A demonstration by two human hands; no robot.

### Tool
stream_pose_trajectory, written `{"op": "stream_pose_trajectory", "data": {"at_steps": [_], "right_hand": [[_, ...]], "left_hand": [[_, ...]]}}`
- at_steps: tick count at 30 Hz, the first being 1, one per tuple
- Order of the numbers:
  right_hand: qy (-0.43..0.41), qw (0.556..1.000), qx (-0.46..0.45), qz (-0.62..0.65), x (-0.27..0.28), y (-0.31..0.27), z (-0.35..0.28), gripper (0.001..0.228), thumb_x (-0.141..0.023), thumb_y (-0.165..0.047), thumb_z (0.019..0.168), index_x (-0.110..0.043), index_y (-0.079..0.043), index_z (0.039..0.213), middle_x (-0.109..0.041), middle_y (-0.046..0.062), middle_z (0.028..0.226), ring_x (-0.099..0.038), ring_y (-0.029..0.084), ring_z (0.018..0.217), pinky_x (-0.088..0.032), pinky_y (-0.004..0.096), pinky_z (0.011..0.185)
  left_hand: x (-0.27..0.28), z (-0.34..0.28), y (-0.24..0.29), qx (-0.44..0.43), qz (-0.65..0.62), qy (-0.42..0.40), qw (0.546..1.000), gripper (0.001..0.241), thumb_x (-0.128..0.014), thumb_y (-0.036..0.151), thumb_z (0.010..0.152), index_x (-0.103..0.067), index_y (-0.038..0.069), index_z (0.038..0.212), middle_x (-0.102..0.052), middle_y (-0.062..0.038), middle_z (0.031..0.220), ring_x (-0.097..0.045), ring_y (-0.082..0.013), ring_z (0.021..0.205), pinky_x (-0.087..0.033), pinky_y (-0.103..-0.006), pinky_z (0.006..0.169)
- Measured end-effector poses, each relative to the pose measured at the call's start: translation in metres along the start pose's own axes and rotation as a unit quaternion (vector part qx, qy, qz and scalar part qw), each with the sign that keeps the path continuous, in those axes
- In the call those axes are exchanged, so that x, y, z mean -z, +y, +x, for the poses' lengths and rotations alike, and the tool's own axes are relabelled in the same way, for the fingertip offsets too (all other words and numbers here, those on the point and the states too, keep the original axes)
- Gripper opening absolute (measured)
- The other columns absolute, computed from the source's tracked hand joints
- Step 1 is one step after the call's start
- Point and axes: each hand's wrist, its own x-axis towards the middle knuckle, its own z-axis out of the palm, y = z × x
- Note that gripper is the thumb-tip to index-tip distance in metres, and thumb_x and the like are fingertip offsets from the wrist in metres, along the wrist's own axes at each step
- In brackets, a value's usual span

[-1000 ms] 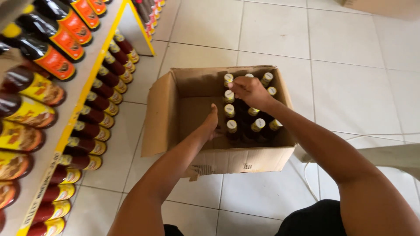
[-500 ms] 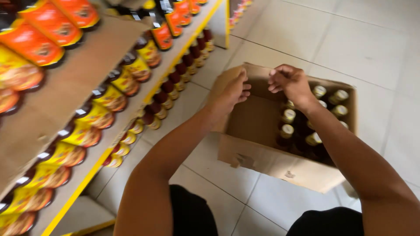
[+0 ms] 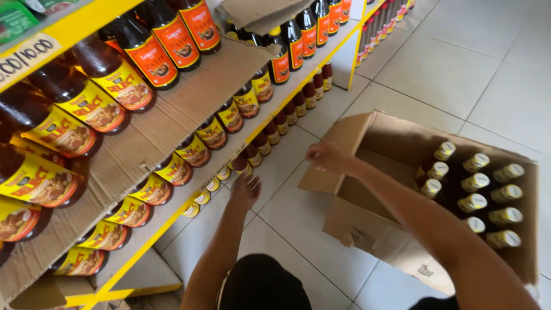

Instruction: Packing bottles of banana ketchup from a store shelf into a cardboard box on the floor.

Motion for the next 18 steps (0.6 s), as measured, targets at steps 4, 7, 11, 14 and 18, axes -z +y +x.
{"op": "stream_pose_trajectory", "data": {"at_steps": [4, 7, 11, 14, 18], "right_hand": [[0.053, 0.971, 0.134, -0.189, -0.048, -0.009, 0.050, 0.026, -0.068, -0.016, 0.085, -0.075, -0.007, 0.109, -0.078, 0.008, 0.105, -0.072, 0.025, 0.095, -0.057, 0.039, 0.084], [0.045, 0.976, 0.105, -0.186, -0.082, -0.031, 0.074, 0.046, -0.074, -0.026, 0.087, -0.065, -0.009, 0.128, -0.070, 0.013, 0.125, -0.066, 0.032, 0.116, -0.052, 0.041, 0.099], [0.053, 0.964, 0.147, -0.216, -0.119, -0.081, 0.090, 0.056, -0.068, -0.029, 0.092, -0.055, -0.009, 0.142, -0.057, 0.018, 0.143, -0.056, 0.037, 0.128, -0.046, 0.045, 0.105], [0.012, 0.977, 0.074, -0.198, -0.150, -0.102, 0.115, 0.060, -0.060, -0.032, 0.095, -0.045, -0.011, 0.150, -0.050, 0.018, 0.149, -0.052, 0.038, 0.130, -0.044, 0.049, 0.104], [0.080, 0.940, 0.188, -0.274, -0.197, -0.076, 0.169, 0.052, -0.060, -0.033, 0.100, -0.055, -0.006, 0.143, -0.053, 0.020, 0.149, -0.049, 0.040, 0.136, -0.042, 0.049, 0.111]], "left_hand": [[0.060, 0.031, 0.008, -0.035, -0.073, -0.008, 0.997, 0.043, -0.060, 0.047, 0.097, -0.059, 0.013, 0.124, -0.068, -0.012, 0.116, -0.065, -0.0267, 0.101, -0.059, -0.0394, 0.086], [0.066, 0.022, 0.023, -0.039, -0.084, 0.001, 0.996, 0.050, -0.053, 0.051, 0.099, -0.057, 0.012, 0.130, -0.067, -0.015, 0.121, -0.064, -0.0293, 0.100, -0.059, -0.0402, 0.084], [0.065, 0.014, 0.035, -0.071, -0.101, 0.043, 0.991, 0.055, -0.045, 0.055, 0.101, -0.053, 0.012, 0.136, -0.066, -0.015, 0.127, -0.063, -0.0314, 0.103, -0.057, -0.0437, 0.088], [0.061, -0.004, 0.041, -0.094, -0.088, 0.060, 0.990, 0.057, -0.041, 0.055, 0.101, -0.052, 0.015, 0.139, -0.065, -0.013, 0.129, -0.063, -0.0314, 0.107, -0.054, -0.0454, 0.092], [0.048, -0.034, 0.025, -0.059, -0.125, 0.073, 0.988, 0.064, -0.041, 0.059, 0.102, -0.048, 0.012, 0.145, -0.063, -0.014, 0.134, -0.059, -0.0335, 0.116, -0.050, -0.0465, 0.101]]}}
